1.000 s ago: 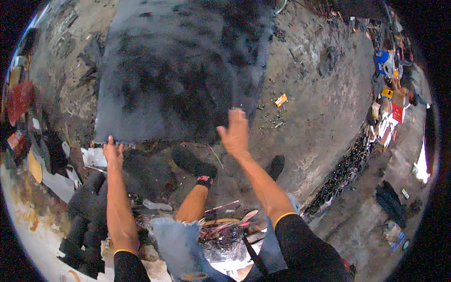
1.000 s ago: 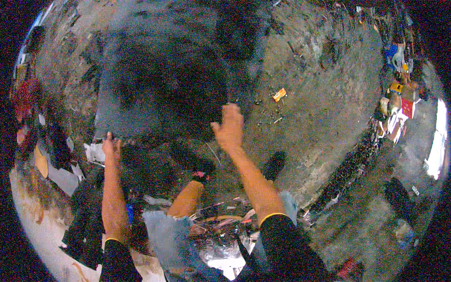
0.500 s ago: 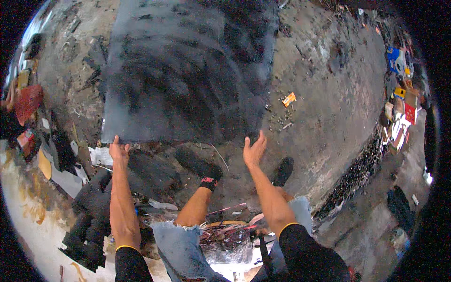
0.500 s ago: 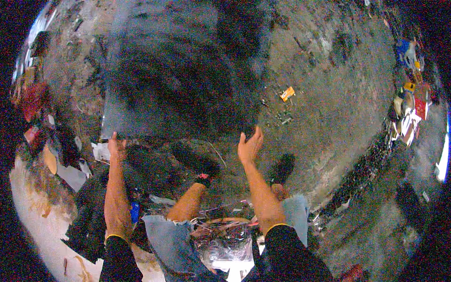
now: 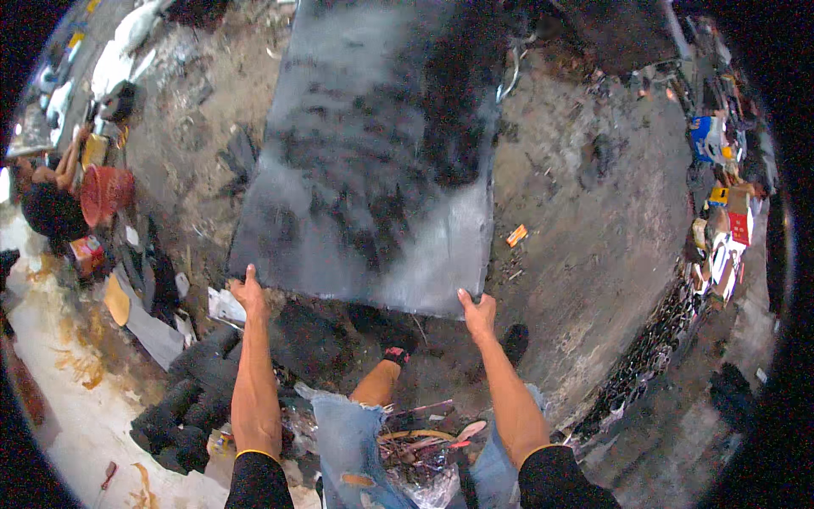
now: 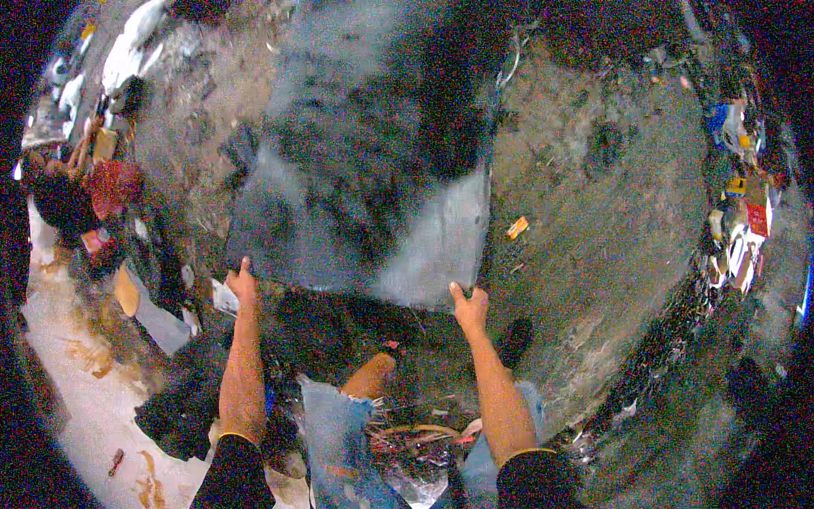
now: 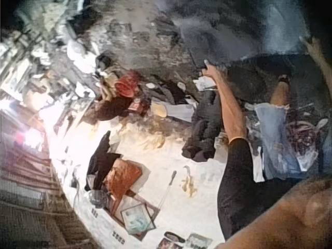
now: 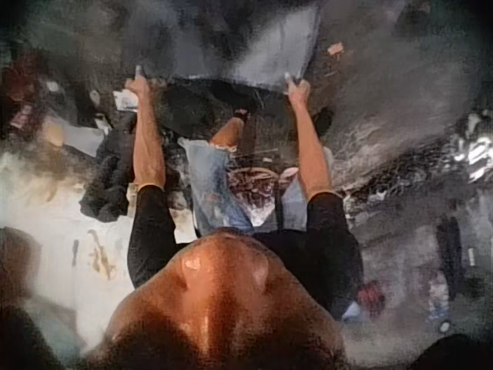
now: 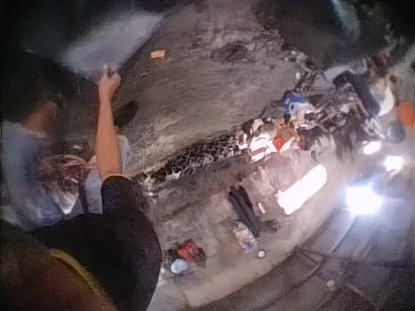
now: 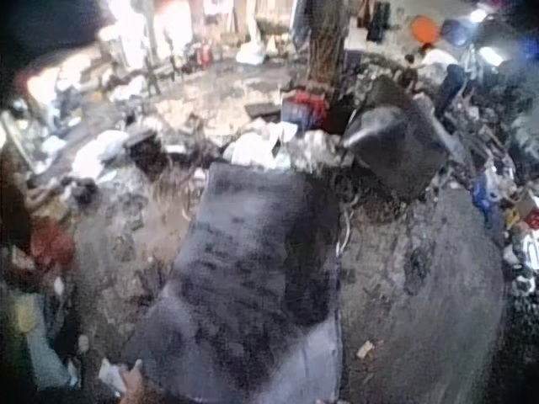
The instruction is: The person spreads a black mat on the floor and then arranges multiple flip-flops in neat rows on the mat. They pick up flip-flops from a pile, inspect them, and place them in organized lines.
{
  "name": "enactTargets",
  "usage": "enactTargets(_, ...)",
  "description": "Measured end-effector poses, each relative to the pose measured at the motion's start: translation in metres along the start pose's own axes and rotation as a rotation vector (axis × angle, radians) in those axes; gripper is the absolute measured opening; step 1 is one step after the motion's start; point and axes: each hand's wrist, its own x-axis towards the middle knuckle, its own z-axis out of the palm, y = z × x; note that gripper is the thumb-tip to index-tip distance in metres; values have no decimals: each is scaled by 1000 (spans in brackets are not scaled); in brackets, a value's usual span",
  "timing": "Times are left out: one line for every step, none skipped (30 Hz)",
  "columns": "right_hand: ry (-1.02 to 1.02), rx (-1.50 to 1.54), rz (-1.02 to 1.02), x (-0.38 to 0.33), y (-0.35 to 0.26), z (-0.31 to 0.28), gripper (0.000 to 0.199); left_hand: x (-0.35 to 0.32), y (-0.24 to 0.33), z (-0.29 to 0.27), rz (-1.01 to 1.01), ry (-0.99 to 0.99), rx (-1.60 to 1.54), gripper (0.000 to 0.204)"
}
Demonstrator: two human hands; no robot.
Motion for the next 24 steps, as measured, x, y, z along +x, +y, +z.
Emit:
enactTargets(-22, -3, -85, -18, -33, -14, 52, 3, 23, -12, 119, 44, 62, 25)
enactTargets(95, 80, -212, -8, -10, -32, 39, -2, 48, 0, 245, 0, 75, 24)
enactTargets(112, 123, -249, -5, -15, -48, 37, -5, 80, 1, 385, -13, 94, 23)
enactTargets(144, 162, -263, -8, -14, -73, 36, -19, 117, 4, 400, -104, 5, 24)
enactTargets(152, 212, -296, -16, -27, -94, 34, -4, 152, -12, 341, -152, 1, 25)
enactTargets(74, 163, -335, -31, -74, -113, 33, 20, 180, -42, 267, -164, -1, 26)
enactTargets(105, 187, -395, -45, -77, -147, 34, -21, 237, -22, 243, -280, -154, 25)
enactTargets(133, 218, -511, -56, -108, -176, 35, -23, 293, -22, 381, -279, -68, 30)
enactTargets(224, 103, -590, -87, -164, -207, 38, -12, 347, -40, 521, -222, 14, 35)
enactTargets(115, 145, -514, -105, -191, -241, 40, -16, 406, -48, 453, -528, -243, 35)
enactTargets(315, 138, -614, -98, -178, -258, 42, -28, 468, -39, 728, -185, 279, 27)
enactTargets(337, 207, -557, -97, -166, -283, 44, -84, 534, -24, 614, -383, -107, 23)
enactTargets(181, 374, -661, -153, -222, -331, 48, -68, 602, -66, 662, -618, -254, 27)
enactTargets(131, 439, -638, -179, -246, -366, 48, -25, 690, -110, 1056, -473, 103, 28)
enactTargets(119, 451, -556, -195, -241, -406, 49, -57, 728, -96, 1029, -470, -39, 30)
enactTargets(153, 534, -527, -215, -230, -445, 47, -102, 780, -88, 996, -466, -190, 32)
enactTargets(207, 601, -451, -234, -199, -478, 45, -237, 811, -71, 824, -688, -135, 34)
enactTargets(152, 711, -512, -250, -206, -498, 44, -209, 883, -125, 1054, -630, -227, 32)
enactTargets(263, 761, -662, -256, -173, -517, 33, -264, 904, -132, 1103, -663, -193, 34)
enactTargets(376, 804, -812, -256, -134, -531, 23, -322, 933, -137, 1165, -700, -164, 36)
enactTargets(386, 881, -869, -265, -115, -550, 14, -370, 963, -161, 1111, -673, -148, 37)
enactTargets(403, 939, -923, -283, -104, -571, 12, -400, 985, -172, 1209, -590, -62, 36)
enactTargets(348, 1021, -853, -304, -87, -592, 23, -430, 1002, -182, 1252, -608, -51, 35)
enactTargets(384, 979, -841, -331, -72, -612, 34, -461, 1011, -187, 1287, -626, -37, 33)
